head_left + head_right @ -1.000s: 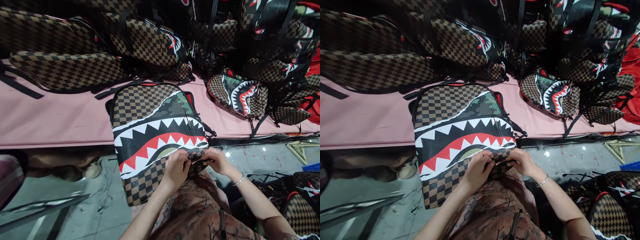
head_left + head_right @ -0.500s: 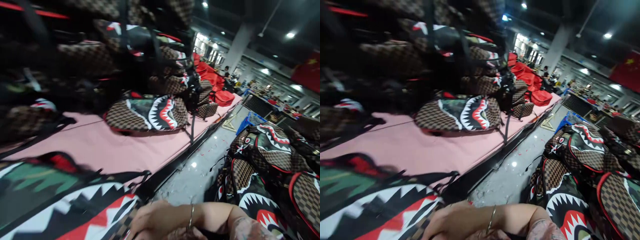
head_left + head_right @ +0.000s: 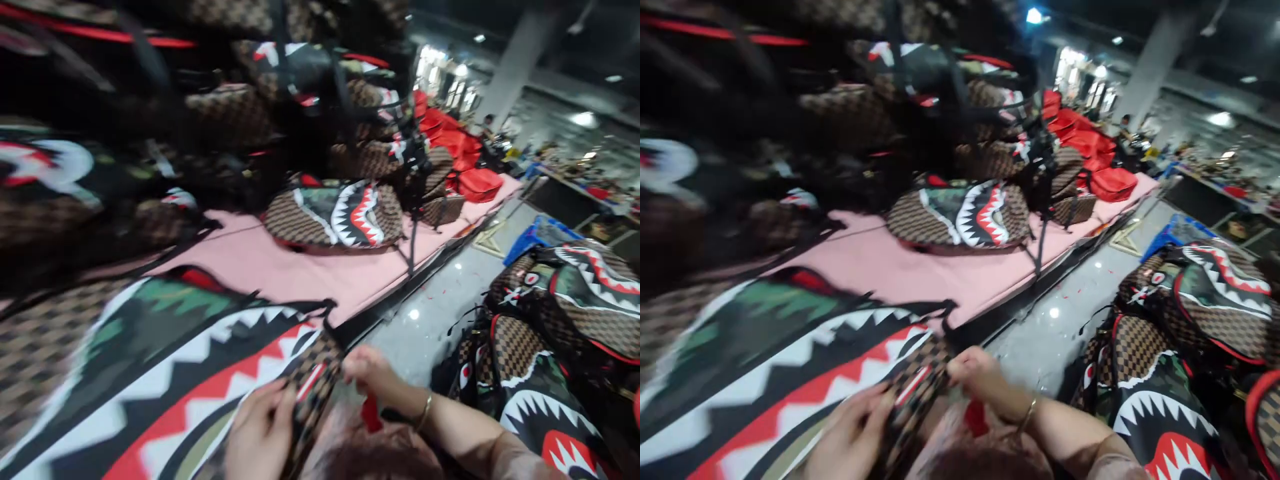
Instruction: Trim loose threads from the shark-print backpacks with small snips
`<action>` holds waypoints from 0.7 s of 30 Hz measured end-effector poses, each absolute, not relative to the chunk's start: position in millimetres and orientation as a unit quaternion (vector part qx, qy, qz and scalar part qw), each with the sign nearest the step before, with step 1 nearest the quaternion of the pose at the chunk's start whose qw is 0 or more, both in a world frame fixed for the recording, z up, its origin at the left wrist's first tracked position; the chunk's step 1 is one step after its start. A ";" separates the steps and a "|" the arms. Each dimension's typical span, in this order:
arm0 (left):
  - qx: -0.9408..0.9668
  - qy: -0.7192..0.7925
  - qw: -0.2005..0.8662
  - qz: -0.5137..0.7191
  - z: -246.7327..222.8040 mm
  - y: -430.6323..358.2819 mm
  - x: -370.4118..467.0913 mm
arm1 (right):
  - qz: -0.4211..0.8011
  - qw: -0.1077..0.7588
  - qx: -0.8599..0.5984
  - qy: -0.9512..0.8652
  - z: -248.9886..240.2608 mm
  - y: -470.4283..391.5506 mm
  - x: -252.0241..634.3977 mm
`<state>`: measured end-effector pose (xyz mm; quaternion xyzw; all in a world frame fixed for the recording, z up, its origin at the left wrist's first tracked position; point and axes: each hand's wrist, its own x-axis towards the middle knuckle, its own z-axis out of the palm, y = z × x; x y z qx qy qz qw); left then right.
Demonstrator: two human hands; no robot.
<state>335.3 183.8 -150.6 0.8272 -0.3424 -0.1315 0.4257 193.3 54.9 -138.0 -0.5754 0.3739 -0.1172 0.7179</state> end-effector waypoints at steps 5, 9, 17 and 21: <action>0.837 -0.300 0.430 -0.159 -148.4 194.8 326.7 | -0.024 0.850 -0.408 0.333 -136.6 71.8 171.9; 0.838 -0.281 0.439 -0.164 -146.0 206.0 321.2 | 0.066 0.896 -0.311 0.310 -134.5 87.9 161.6; 0.824 -0.255 0.476 -0.174 -147.2 207.1 317.9 | 0.160 0.911 -0.252 0.285 -126.5 101.2 171.4; 0.821 -0.251 0.485 -0.169 -148.0 208.2 317.3 | 0.177 0.919 -0.206 0.286 -127.2 103.5 179.8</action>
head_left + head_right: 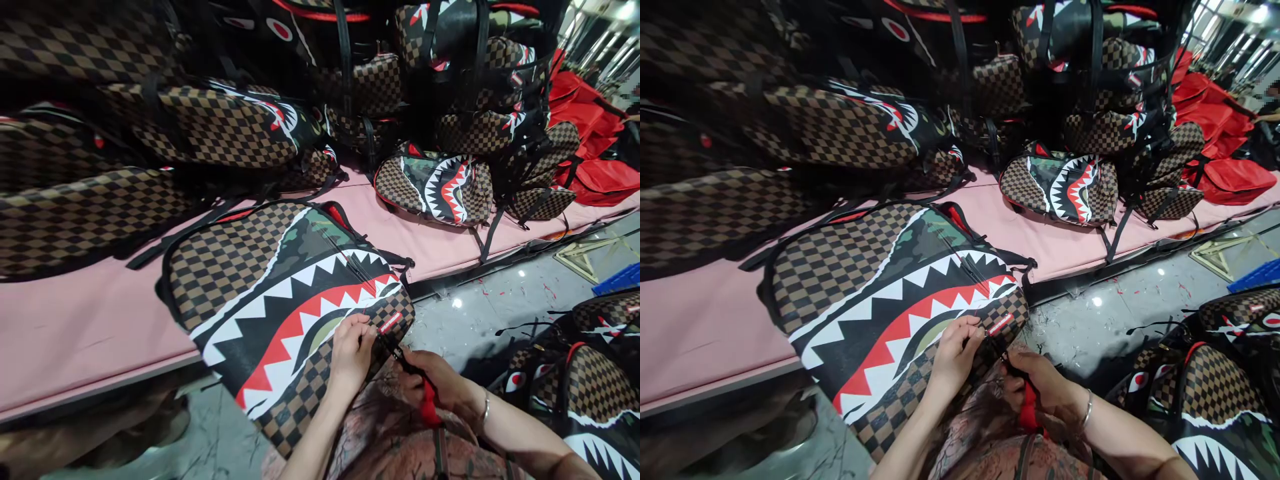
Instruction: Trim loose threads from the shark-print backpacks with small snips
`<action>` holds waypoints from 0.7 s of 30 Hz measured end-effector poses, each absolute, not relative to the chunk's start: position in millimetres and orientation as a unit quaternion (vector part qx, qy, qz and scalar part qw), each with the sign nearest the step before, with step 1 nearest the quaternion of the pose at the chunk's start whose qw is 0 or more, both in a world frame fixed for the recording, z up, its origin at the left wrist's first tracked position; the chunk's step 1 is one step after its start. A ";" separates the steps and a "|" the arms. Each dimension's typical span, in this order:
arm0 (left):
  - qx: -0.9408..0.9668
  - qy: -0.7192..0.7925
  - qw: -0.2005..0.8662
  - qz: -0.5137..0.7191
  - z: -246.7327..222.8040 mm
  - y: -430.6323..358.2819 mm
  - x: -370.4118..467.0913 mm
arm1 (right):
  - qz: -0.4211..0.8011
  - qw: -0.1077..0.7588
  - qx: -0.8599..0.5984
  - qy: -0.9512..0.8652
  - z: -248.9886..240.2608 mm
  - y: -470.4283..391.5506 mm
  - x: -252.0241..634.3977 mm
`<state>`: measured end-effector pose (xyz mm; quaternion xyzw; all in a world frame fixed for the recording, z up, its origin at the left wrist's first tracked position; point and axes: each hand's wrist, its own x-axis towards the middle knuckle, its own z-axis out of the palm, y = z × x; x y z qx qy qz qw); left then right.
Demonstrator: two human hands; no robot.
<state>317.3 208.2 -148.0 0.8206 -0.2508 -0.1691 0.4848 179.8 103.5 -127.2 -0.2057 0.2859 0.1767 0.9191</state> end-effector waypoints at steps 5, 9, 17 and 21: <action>0.823 -0.253 0.482 -0.162 -146.3 209.1 314.2 | 0.175 0.938 -0.110 0.279 -127.6 108.3 189.2; 0.824 -0.259 0.482 -0.148 -146.5 208.9 312.7 | 0.156 0.946 -0.083 0.273 -131.0 112.4 196.6; 0.801 -0.248 0.527 -0.136 -133.8 215.6 310.4 | 0.104 0.939 -0.223 0.240 -124.5 101.5 187.4; 0.698 -0.404 0.536 -0.251 -107.8 221.8 293.7 | -0.010 0.854 -0.458 0.246 -120.3 60.1 188.2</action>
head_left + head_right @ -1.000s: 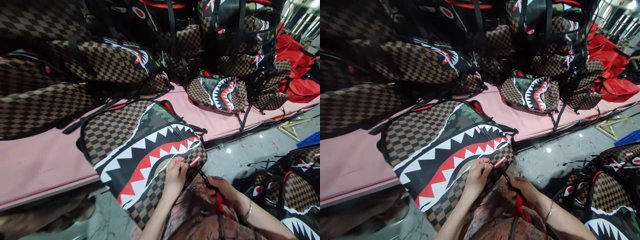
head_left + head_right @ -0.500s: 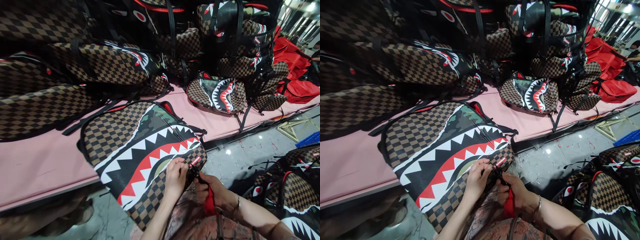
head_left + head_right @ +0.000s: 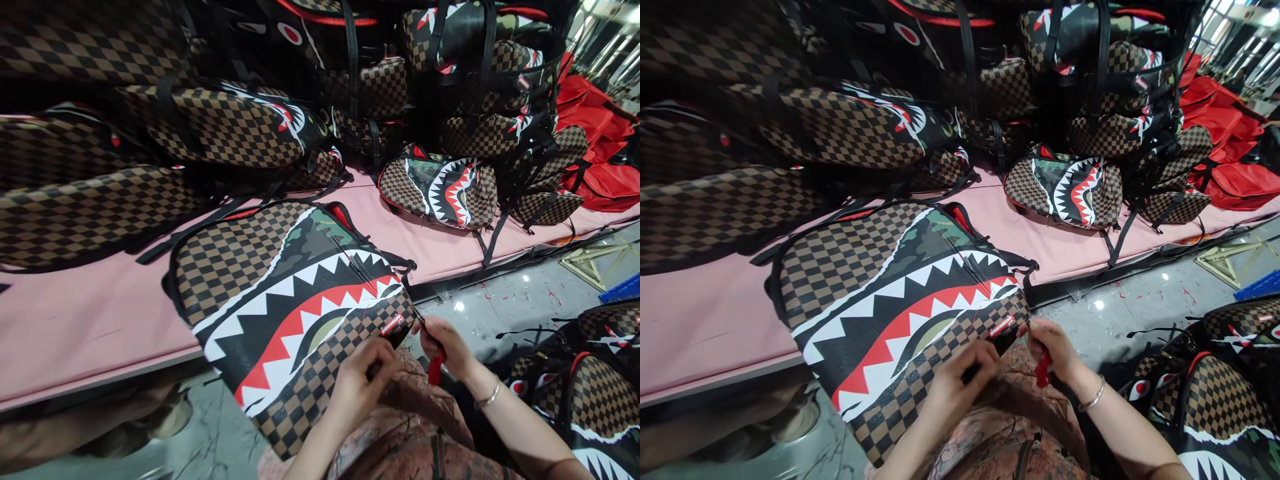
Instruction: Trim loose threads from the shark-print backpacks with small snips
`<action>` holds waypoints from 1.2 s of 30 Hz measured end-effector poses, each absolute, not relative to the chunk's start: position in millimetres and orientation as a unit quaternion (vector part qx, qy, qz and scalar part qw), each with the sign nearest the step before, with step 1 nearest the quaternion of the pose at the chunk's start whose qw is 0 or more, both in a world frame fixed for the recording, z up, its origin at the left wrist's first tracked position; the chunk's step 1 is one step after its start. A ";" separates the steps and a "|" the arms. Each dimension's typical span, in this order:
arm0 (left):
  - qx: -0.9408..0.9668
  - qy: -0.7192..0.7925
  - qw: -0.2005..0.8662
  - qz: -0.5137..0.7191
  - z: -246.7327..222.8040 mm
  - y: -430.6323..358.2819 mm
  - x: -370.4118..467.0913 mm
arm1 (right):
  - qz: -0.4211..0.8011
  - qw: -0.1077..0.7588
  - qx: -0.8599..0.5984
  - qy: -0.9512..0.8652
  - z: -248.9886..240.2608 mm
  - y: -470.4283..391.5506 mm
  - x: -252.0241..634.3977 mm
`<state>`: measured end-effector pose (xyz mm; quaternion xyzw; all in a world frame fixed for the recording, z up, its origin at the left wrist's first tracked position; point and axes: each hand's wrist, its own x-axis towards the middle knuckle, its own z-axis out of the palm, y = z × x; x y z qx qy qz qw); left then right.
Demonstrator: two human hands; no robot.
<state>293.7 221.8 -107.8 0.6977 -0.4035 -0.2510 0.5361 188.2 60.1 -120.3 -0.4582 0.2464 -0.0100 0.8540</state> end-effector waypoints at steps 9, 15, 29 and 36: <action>0.758 -0.483 0.428 -0.095 -107.8 220.5 294.4 | 0.019 0.648 -0.738 0.186 -129.4 -19.3 207.9; 0.820 -0.438 0.368 -0.011 -136.0 221.0 296.0 | 0.061 0.617 -0.776 0.112 -125.0 -34.8 228.0; 0.826 -0.423 0.371 -0.023 -140.6 222.7 289.7 | 0.192 0.632 -0.749 0.048 -116.7 -45.4 265.9; 0.820 -0.415 0.393 -0.025 -142.5 223.3 288.9 | 0.225 0.618 -0.752 0.038 -110.6 -50.9 268.8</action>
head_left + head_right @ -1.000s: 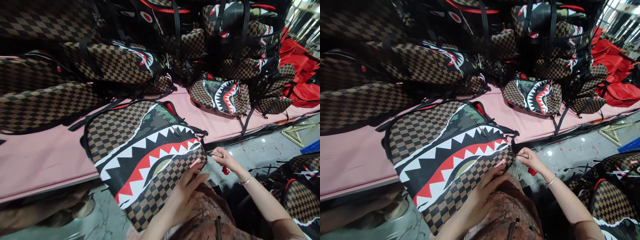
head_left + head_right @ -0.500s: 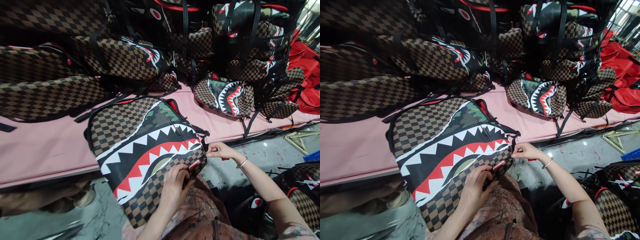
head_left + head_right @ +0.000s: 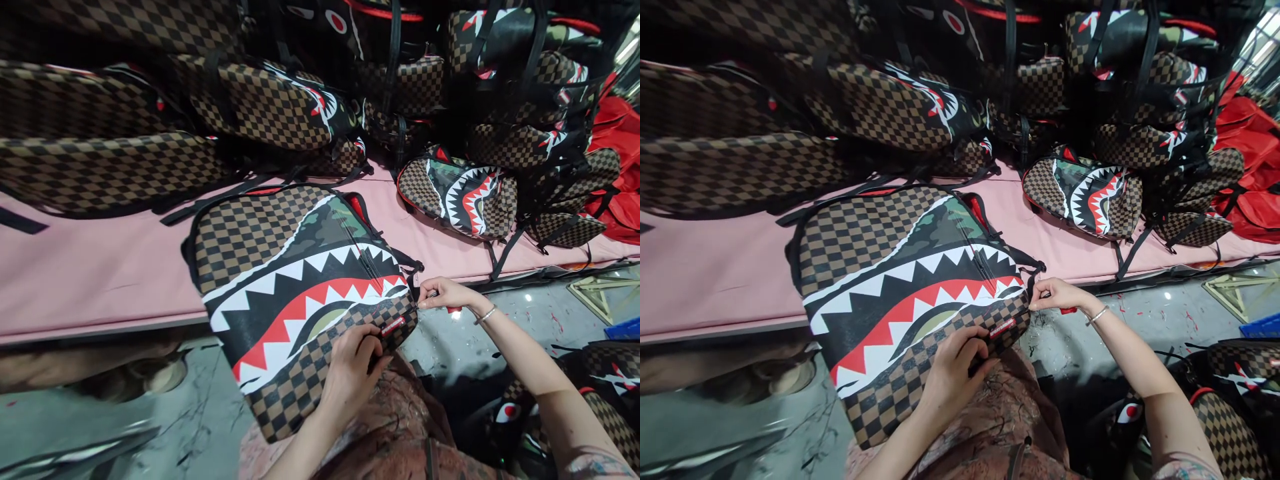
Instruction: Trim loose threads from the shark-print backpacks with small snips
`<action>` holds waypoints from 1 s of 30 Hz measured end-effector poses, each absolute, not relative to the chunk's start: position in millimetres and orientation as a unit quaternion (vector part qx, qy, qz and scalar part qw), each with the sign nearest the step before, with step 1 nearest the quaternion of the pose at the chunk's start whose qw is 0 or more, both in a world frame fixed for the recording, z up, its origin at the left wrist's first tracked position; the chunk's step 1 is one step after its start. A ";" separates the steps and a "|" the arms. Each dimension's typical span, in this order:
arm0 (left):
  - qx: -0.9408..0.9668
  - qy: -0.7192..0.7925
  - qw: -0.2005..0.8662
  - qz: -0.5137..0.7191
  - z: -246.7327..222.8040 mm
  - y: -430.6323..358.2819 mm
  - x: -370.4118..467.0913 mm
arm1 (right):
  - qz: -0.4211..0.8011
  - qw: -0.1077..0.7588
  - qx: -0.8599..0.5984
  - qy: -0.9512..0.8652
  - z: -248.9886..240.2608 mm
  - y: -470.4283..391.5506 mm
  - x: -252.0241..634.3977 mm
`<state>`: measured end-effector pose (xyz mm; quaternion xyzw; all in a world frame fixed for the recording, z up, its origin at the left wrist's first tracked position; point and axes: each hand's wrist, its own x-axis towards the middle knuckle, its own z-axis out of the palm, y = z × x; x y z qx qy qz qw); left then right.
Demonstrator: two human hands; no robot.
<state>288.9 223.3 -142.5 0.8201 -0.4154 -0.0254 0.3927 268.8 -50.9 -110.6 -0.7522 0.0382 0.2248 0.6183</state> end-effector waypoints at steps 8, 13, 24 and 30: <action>0.819 -0.410 0.400 -0.024 -146.0 224.6 288.2 | 0.243 0.626 -0.740 0.031 -115.0 -46.0 277.6; 0.822 -0.405 0.400 -0.015 -145.0 224.6 287.6 | 0.241 0.605 -0.758 0.043 -113.4 -55.8 273.4; 0.831 -0.388 0.398 -0.038 -141.0 225.3 286.1 | 0.277 0.621 -0.732 0.030 -119.5 -48.3 279.2; 0.828 -0.392 0.398 -0.044 -143.5 226.9 286.1 | 0.255 0.603 -0.755 0.039 -112.5 -55.6 276.1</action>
